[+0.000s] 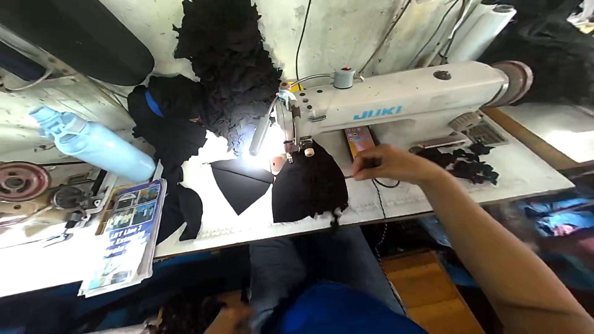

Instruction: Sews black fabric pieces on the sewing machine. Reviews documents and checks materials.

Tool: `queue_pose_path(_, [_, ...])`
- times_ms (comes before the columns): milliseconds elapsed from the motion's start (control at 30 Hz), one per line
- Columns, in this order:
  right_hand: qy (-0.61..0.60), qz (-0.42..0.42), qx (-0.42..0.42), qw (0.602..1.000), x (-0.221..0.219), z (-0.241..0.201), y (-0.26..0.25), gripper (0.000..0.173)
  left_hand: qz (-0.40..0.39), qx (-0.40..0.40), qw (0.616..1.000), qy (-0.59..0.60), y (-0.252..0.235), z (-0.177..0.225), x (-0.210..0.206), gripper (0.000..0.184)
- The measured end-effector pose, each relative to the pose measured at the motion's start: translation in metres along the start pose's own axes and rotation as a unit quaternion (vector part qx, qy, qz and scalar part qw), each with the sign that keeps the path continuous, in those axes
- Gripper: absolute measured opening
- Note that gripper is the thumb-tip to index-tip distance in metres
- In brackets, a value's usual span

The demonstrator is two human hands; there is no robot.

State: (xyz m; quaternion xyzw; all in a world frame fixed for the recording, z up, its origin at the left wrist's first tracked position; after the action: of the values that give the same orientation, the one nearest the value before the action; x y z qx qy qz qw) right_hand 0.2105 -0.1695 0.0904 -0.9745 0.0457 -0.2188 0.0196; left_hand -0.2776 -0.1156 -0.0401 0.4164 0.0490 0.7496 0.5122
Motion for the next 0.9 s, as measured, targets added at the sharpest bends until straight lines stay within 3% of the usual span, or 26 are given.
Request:
queue_pose_path(100, [0.005, -0.068, 0.1, 0.993, -0.049, -0.019, -0.024, 0.011, 0.217, -0.177, 0.96, 0.03, -0.054, 0.1, 0.04, 0.024])
queue_pose_path(167, [0.019, -0.04, 0.116, 0.992, -0.067, -0.025, -0.031, 0.014, 0.246, -0.243, 0.937, 0.046, -0.086, 0.15, 0.048, 0.022])
queue_pose_path(233, [0.035, 0.015, 0.09, 0.995, -0.07, -0.026, -0.022, 0.014, 0.128, -0.249, 0.96, 0.015, -0.106, 0.174, 0.044, 0.024])
queue_pose_path(333, [0.009, 0.028, 0.046, 0.999, -0.068, -0.012, 0.021, 0.018, -0.151, -0.106, 0.977, -0.111, -0.138, 0.161, 0.014, 0.037])
queue_pose_path(367, [-0.006, 0.015, 0.029, 0.999, -0.071, -0.004, 0.038, 0.02, -0.181, -0.048, 0.973, -0.138, -0.153, 0.144, -0.004, 0.042])
queue_pose_path(467, [-0.051, -0.034, -0.042, 0.997, -0.093, 0.017, 0.076, 0.025, -0.152, 0.068, 0.974, -0.156, -0.189, 0.093, -0.066, 0.061])
queue_pose_path(567, [-0.036, -0.053, -0.117, 0.991, -0.124, 0.033, 0.096, 0.027, -0.154, 0.029, 0.971, -0.182, -0.194, 0.083, -0.095, 0.044])
queue_pose_path(667, [-0.008, -0.041, -0.113, 0.993, -0.151, 0.054, 0.104, 0.028, -0.169, -0.089, 0.981, -0.04, -0.18, 0.114, -0.07, 0.031])
queue_pose_path(767, [-0.081, -0.062, -0.101, 0.99, -0.159, 0.055, 0.102, 0.061, -0.157, -0.155, 0.956, 0.191, -0.147, 0.155, -0.034, 0.027])
queue_pose_path(833, [-0.165, -0.03, -0.074, 0.983, -0.148, 0.044, 0.095, 0.05, -0.174, -0.162, 0.913, 0.331, -0.129, 0.168, -0.015, 0.02])
queue_pose_path(900, [-0.129, 0.027, 0.006, 0.991, -0.129, 0.028, 0.084, 0.029, -0.208, -0.178, 0.862, 0.427, -0.124, 0.169, -0.002, 0.032])
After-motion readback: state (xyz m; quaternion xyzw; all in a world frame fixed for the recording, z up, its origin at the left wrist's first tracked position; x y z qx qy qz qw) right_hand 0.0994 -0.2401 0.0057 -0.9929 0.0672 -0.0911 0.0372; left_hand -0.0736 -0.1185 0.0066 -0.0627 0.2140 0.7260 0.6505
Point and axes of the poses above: each hand's wrist, its own y-axis away from the middle knuckle, its own x-axis out of the back of the hand, z = x × y, the point moved 3 cm from there along -y, towards the middle knuckle, and after that the axes turned 4 degrees about z, right-handed, at the moved point
